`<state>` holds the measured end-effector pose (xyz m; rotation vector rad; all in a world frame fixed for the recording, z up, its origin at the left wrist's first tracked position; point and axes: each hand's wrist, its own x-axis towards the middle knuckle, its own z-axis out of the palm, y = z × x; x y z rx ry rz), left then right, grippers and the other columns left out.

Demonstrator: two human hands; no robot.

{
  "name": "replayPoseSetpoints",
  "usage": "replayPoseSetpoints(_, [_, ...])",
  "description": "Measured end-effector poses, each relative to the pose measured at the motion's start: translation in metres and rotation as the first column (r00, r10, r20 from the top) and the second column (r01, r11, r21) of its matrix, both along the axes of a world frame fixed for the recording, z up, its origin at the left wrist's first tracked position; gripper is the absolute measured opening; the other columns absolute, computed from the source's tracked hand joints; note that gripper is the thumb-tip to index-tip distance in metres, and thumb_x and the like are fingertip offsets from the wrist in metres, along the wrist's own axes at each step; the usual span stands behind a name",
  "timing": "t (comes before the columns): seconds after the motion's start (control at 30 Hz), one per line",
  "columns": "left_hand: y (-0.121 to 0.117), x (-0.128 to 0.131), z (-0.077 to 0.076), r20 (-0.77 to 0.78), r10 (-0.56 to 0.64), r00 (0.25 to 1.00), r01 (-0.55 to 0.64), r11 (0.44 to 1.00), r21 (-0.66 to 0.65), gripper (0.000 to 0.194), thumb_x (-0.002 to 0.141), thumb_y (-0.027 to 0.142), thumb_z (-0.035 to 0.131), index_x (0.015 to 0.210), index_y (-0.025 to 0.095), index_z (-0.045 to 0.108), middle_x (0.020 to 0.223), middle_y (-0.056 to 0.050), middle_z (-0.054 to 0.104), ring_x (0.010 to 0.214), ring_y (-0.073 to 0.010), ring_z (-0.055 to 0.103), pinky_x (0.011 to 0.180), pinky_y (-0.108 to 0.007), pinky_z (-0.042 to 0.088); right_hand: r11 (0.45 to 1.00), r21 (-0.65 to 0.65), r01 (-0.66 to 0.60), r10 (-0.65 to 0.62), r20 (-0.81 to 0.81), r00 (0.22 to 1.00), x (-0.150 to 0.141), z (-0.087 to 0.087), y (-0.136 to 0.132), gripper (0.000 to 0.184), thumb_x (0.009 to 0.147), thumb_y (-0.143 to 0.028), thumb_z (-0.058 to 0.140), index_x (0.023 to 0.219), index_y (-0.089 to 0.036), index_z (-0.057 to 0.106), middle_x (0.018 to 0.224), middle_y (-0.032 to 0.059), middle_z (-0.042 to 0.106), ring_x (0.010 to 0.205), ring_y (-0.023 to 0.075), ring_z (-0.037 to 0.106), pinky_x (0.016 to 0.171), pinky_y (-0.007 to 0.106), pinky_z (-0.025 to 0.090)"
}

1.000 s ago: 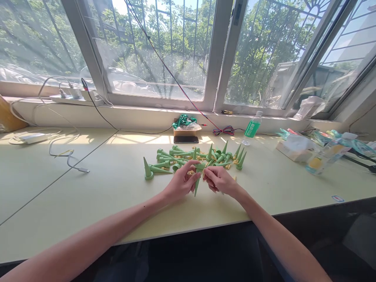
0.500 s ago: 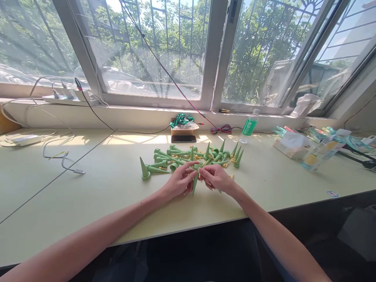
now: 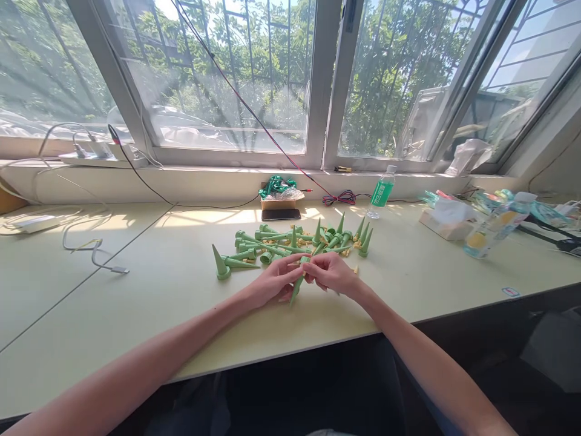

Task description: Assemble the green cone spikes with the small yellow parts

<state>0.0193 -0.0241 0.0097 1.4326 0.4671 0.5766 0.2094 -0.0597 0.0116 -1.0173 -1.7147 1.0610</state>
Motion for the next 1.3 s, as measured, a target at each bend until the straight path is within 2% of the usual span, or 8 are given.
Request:
replayPoseSetpoints(0.47, [0.006, -0.004, -0.009, -0.036, -0.032, 0.999, 0.033, 0.999, 0.042, 0.061, 0.089, 0.043, 0.063, 0.143, 0.021, 0.046, 0.093, -0.009, 0.065, 0.043, -0.002, 0.044, 0.039, -0.016, 0.033, 1.0, 0.013, 0.013, -0.014, 0.035, 0.999, 0.001, -0.002, 0.0, 0.048, 0.085, -0.054, 0.062, 0.056, -0.016, 0.057, 0.045, -0.0032, 0.053, 0.036, 0.0053, 0.039, 0.039, 0.019, 0.031])
replayPoseSetpoints(0.6, [0.007, -0.004, -0.009, -0.034, -0.036, 0.999, 0.038, 0.998, 0.05, 0.062, 0.087, 0.042, 0.066, 0.142, 0.021, 0.047, 0.086, -0.006, 0.065, 0.046, -0.0043, 0.047, 0.04, -0.017, 0.032, 1.0, 0.015, 0.022, -0.023, 0.05, 0.998, 0.001, -0.001, 0.0, 0.047, 0.084, -0.053, 0.064, 0.056, -0.015, 0.057, 0.046, -0.0031, 0.054, 0.036, 0.0047, 0.038, 0.039, 0.019, 0.03])
replayPoseSetpoints(0.87, [0.008, -0.004, -0.011, -0.012, -0.058, 0.998, 0.059, 0.995, 0.081, 0.062, 0.089, 0.042, 0.064, 0.144, 0.019, 0.044, 0.083, -0.004, 0.062, 0.045, -0.0025, 0.04, 0.04, -0.016, 0.03, 1.0, 0.012, 0.013, -0.014, 0.051, 0.999, 0.0, -0.001, 0.0, 0.047, 0.082, -0.052, 0.066, 0.055, -0.015, 0.057, 0.045, -0.003, 0.054, 0.036, 0.005, 0.04, 0.04, 0.019, 0.032])
replayPoseSetpoints(1.3, [0.008, -0.003, -0.011, -0.022, -0.048, 0.999, 0.05, 0.993, 0.104, 0.063, 0.089, 0.043, 0.064, 0.143, 0.017, 0.045, 0.084, -0.005, 0.063, 0.045, -0.0025, 0.04, 0.04, -0.017, 0.03, 1.0, 0.013, 0.006, -0.007, 0.062, 0.998, 0.002, -0.002, 0.0, 0.045, 0.081, -0.051, 0.068, 0.057, -0.015, 0.059, 0.041, -0.0048, 0.05, 0.036, 0.0054, 0.041, 0.041, 0.019, 0.032])
